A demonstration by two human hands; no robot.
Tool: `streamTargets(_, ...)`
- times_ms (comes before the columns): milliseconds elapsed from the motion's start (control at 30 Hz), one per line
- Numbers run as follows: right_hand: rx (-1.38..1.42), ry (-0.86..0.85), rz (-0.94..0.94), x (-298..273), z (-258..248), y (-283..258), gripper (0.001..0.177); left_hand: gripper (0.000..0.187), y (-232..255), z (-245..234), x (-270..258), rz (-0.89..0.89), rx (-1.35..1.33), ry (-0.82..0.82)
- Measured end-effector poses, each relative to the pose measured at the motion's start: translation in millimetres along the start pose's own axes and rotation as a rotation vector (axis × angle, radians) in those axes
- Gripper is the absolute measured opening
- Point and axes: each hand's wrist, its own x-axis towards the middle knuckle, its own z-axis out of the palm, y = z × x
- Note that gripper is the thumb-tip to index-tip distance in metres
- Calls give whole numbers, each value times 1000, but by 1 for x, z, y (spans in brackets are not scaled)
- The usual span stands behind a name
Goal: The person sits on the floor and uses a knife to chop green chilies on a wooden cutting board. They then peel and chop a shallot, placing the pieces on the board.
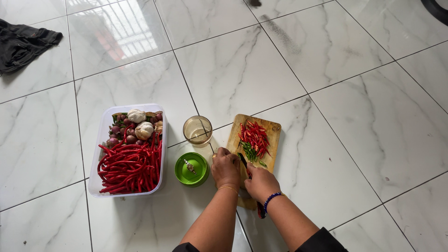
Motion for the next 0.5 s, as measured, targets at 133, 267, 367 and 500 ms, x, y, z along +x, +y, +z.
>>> streamTargets(133,-35,-20,7,-9,0,2,50,5,2,0,-1,-33,-9,-1)
streamTargets(267,-16,-37,61,-23,-2,10,56,3,5,-2,-2,-48,9,-14)
streamTargets(367,-3,-11,58,-31,-4,15,61,4,8,-5,-2,-37,27,-23)
streamTargets(500,88,-33,112,-38,-5,15,61,6,7,-11,-3,37,-34,8)
